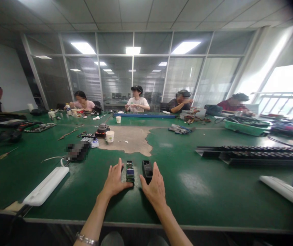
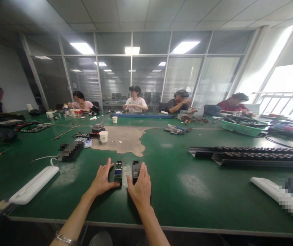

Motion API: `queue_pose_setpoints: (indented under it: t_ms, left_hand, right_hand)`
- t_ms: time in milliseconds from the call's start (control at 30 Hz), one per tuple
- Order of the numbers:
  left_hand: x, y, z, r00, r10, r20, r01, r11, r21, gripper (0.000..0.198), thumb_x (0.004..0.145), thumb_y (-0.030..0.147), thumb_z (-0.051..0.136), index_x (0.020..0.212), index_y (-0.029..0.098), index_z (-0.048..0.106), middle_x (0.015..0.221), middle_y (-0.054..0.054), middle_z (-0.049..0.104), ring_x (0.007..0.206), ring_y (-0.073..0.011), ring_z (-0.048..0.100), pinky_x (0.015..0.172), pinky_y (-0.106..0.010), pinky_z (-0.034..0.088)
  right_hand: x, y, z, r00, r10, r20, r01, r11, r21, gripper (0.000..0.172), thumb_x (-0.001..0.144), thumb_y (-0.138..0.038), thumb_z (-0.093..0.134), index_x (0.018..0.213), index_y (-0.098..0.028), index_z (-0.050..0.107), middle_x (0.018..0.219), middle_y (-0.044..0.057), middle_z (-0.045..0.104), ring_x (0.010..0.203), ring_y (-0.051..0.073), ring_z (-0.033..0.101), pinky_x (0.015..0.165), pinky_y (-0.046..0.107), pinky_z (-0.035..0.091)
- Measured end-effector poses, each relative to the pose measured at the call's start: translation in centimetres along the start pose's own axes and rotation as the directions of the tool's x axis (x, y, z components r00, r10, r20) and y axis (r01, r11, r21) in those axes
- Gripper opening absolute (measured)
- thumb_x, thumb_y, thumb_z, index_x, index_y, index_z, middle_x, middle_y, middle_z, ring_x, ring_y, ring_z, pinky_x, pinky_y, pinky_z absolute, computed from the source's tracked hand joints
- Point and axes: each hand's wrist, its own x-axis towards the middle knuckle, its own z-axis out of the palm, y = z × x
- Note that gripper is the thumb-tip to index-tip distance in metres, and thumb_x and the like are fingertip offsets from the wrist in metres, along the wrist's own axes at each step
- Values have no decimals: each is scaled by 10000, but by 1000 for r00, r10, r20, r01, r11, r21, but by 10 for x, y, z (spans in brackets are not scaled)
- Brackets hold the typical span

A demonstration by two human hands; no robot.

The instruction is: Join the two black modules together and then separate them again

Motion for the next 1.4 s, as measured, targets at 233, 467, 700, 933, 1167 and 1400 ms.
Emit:
queue_pose_setpoints:
  t_ms: [233, 467, 700, 933, 1167, 1400]
  left_hand:
    - [-1, 2, -1, 1000, -7, -3, 7, 1000, -10, 1339, 598, 581, 788, 1507, 164, -101, 1485, -175, 372, 1395, -349, 287, 1154, -553, 69]
    - [-1, 0, 0, 1000, -14, -16, 13, 999, -50, 1391, 608, 572, 787, 1472, 159, -222, 1512, -201, 316, 1425, -351, 235, 1148, -582, 49]
    - [-4, -2, 2, 998, 21, -63, -25, 998, -61, 1282, 663, 433, 751, 1481, 158, -197, 1528, -199, 280, 1431, -313, 235, 1157, -562, 66]
    - [-6, -1, 2, 996, 17, -88, -23, 997, -68, 996, 831, 369, 539, 1490, 130, -168, 1533, -186, 271, 1428, -296, 244, 1154, -562, 94]
    - [-4, -1, 1, 999, -9, -40, 7, 999, -42, 957, 854, 371, 480, 1482, 124, -198, 1556, -172, 224, 1442, -293, 195, 1164, -531, 66]
    - [-4, 0, 0, 1000, -6, -30, 6, 1000, -2, 915, 826, 256, 430, 1485, 132, -193, 1575, -144, 180, 1447, -281, 177, 1166, -531, 60]
  right_hand:
    - [4, -11, -11, 996, 75, 58, -80, 993, 88, 709, 902, -399, 444, 1490, -83, 208, 1357, 198, 511, 1169, 300, 552, 976, 453, 430]
    - [13, -61, -22, 993, 70, 97, -91, 969, 230, 737, 898, -415, 470, 1504, -117, 175, 1309, 167, 553, 1172, 275, 553, 974, 416, 434]
    - [11, -90, -7, 992, 21, 128, -45, 980, 192, 708, 902, -376, 470, 1491, -81, 212, 1286, 182, 570, 1133, 281, 576, 956, 405, 439]
    - [13, -101, 3, 991, 0, 132, -14, 994, 108, 708, 889, -333, 489, 1480, -45, 229, 1312, 199, 551, 1135, 295, 573, 953, 399, 436]
    - [4, -94, 12, 989, -8, 150, -4, 997, 76, 721, 877, -319, 494, 1481, -36, 221, 1331, 207, 537, 1148, 289, 568, 957, 398, 434]
    - [-6, -86, 18, 985, -31, 168, 26, 999, 36, 790, 841, -319, 527, 1484, -11, 186, 1372, 235, 487, 1126, 309, 574, 937, 413, 442]
